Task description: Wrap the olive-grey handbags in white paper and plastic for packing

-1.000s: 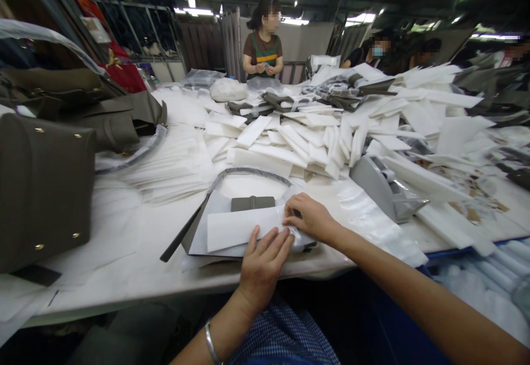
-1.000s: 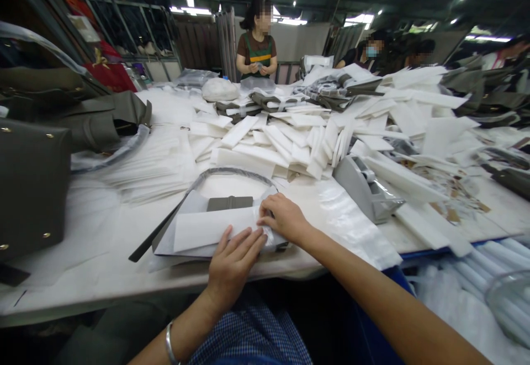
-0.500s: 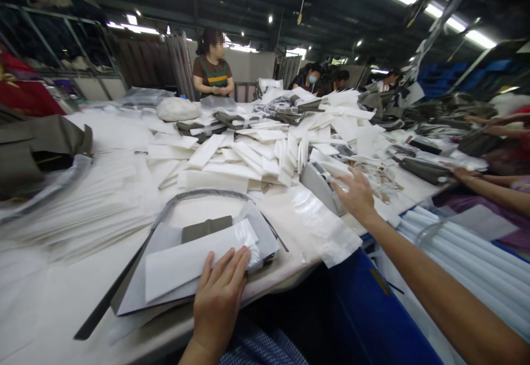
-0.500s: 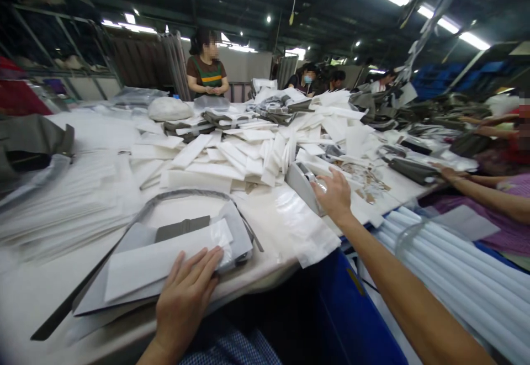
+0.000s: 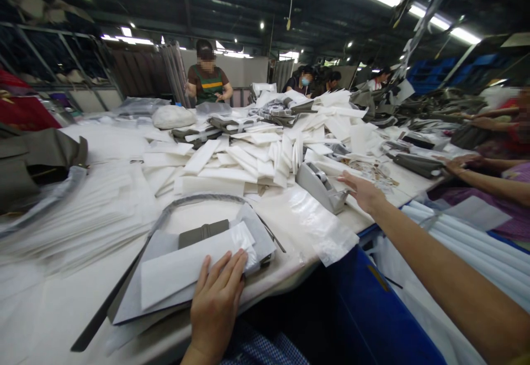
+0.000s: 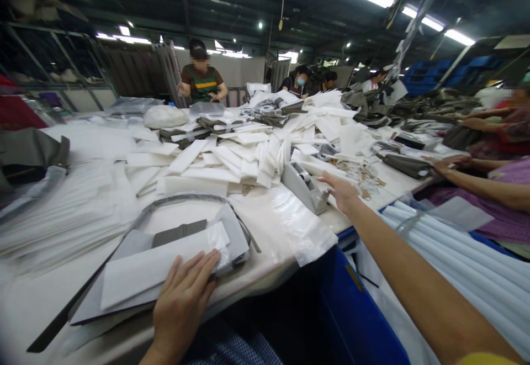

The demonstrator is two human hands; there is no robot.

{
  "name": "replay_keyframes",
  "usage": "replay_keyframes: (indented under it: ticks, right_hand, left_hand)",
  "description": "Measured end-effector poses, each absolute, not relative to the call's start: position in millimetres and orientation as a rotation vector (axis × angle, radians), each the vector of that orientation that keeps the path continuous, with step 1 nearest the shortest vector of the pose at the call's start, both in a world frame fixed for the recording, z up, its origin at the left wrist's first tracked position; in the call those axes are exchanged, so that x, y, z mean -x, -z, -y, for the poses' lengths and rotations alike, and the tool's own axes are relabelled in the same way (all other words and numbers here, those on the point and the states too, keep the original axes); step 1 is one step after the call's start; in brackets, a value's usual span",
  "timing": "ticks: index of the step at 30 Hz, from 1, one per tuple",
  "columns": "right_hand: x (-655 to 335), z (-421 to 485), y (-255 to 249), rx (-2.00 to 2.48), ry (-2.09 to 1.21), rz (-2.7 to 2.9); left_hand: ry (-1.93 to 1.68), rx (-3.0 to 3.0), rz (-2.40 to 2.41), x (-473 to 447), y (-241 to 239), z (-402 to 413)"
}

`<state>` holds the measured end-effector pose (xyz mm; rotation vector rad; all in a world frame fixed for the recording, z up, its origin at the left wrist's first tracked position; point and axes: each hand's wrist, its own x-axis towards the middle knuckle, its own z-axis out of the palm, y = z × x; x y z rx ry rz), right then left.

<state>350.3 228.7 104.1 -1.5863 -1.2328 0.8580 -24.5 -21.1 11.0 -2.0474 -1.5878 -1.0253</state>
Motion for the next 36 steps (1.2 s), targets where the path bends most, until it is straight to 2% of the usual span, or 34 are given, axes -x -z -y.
replay_keyframes:
  ticks: [4,9,15,21,25,32,36]
  right_hand:
    - [-365,-196,-110,1.466,-0.914,1.133]
    - [-383,-168,-84,1.492,-0.998,1.072]
    - [-393,-178,-50,1.658,-0.844,1.135]
    - [-387,-153,-74,1.715,-0.578,1.468]
    - [-334,-122,-102,1.382,-0.457,2.107]
    - [-198,-103,-137,0.55,-0.738,2.824]
    - [-147,-119,-134,0.336,-0.525,3.124]
  left_hand:
    - [0.989,2.078,1.558,28,-9,20]
    - [0.971,2.066,1.567,27,-9,20]
    - [0.969,2.075,1.569,24,-14,21]
    - [1.017,2.068,1.626,24,-13,21]
    - [0.963,2.078,1.678,23,-13,24]
    - [0.928,2.071,1.733,22,-13,25]
    - [0.971,2.052,1.75,20,-10,25]
